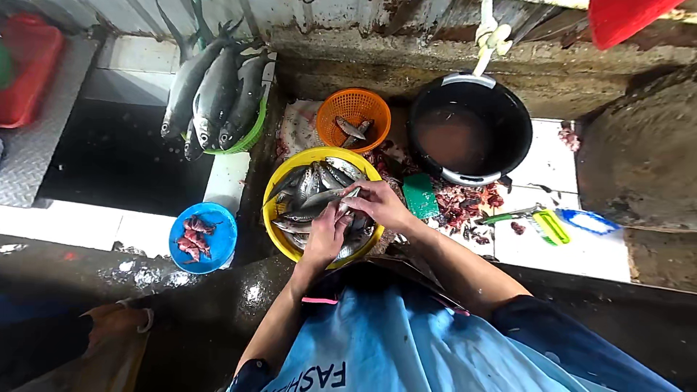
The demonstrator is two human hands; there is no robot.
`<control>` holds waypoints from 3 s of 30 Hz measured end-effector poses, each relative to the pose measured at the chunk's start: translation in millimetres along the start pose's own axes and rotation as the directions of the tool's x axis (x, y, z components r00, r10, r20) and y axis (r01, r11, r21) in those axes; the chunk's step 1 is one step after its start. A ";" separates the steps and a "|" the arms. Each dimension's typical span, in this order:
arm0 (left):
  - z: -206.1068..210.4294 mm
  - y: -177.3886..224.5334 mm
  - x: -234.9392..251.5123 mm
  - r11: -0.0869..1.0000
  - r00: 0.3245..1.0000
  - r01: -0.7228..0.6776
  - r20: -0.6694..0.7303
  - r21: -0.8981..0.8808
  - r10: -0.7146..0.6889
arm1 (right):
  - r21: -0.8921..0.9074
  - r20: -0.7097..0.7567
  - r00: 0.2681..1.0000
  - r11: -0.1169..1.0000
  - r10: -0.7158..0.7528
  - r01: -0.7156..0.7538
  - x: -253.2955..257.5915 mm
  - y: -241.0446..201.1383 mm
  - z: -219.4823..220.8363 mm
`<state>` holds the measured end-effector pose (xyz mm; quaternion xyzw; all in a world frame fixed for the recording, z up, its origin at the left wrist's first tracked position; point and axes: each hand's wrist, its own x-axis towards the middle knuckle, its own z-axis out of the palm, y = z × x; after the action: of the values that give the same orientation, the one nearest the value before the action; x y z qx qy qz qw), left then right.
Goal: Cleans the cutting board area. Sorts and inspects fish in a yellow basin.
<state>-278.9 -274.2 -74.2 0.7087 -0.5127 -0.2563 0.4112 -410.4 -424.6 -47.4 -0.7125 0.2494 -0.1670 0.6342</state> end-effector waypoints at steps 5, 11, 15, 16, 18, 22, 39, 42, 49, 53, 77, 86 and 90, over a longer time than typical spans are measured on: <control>-16.4 28.3 55.9 0.957 0.964 0.253 0.117 -0.142 -0.237 | -0.062 -0.108 0.992 0.996 0.062 -0.069 -2.9 3.5 -17.5; -77.0 34.6 119.3 0.954 0.994 0.051 0.077 0.294 -0.076 | -0.041 -0.332 0.940 0.994 0.082 -0.101 -15.3 20.8 -48.4; -82.9 -23.4 54.2 0.718 0.875 0.225 0.188 0.658 -0.446 | -0.147 -0.396 0.915 0.978 0.079 -0.148 -32.8 50.5 -44.6; -79.4 -36.2 40.1 0.680 0.833 0.237 0.215 0.694 -0.509 | -0.218 -0.375 0.925 0.964 0.062 -0.153 -35.9 54.8 -39.2; -75.1 -49.7 23.2 0.672 0.807 0.207 0.264 0.711 -0.529 | -0.410 -0.276 0.960 0.908 -0.035 -0.085 -34.8 55.4 -24.5; -90.8 -42.8 7.7 0.843 0.899 0.117 0.303 0.525 -0.314 | -0.716 0.098 0.961 0.652 -0.260 0.249 -12.8 42.4 14.3; -17.3 4.5 8.0 0.967 0.997 0.045 0.057 0.251 -0.061 | 0.101 0.032 0.999 0.994 0.037 -0.040 9.9 3.7 -2.7; -14.6 9.0 10.0 0.953 0.993 0.056 0.083 0.297 -0.084 | 0.100 0.027 0.999 0.995 0.020 -0.023 5.7 7.7 -6.9; 0.0 22.6 5.8 0.935 0.990 0.034 0.118 0.353 -0.080 | -0.233 -0.085 0.992 0.970 -0.092 0.070 -13.5 21.1 -10.0; 0.6 23.1 11.3 0.986 0.983 0.148 0.101 0.082 -0.156 | -0.405 -0.131 0.979 0.909 -0.158 0.092 -11.2 18.1 -7.8; -84.5 -41.5 -7.2 0.734 0.832 0.057 0.374 0.676 -0.409 | -0.561 -0.131 0.971 0.823 -0.198 0.092 -34.7 49.1 -6.3; -104.7 2.7 41.0 0.990 0.993 -0.091 -0.080 -0.107 0.083 | -0.480 0.220 0.968 0.850 -0.123 0.217 14.4 8.5 36.4; -67.5 -36.2 76.0 0.914 0.966 0.256 -0.108 0.314 -0.233 | -0.603 -0.120 0.991 0.797 -0.051 -0.032 62.4 -17.5 -23.9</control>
<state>-181.2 -318.9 -64.6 0.8337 -0.4410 -0.1930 0.2706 -370.0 -478.4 -31.6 -0.8663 0.3266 -0.1281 0.3556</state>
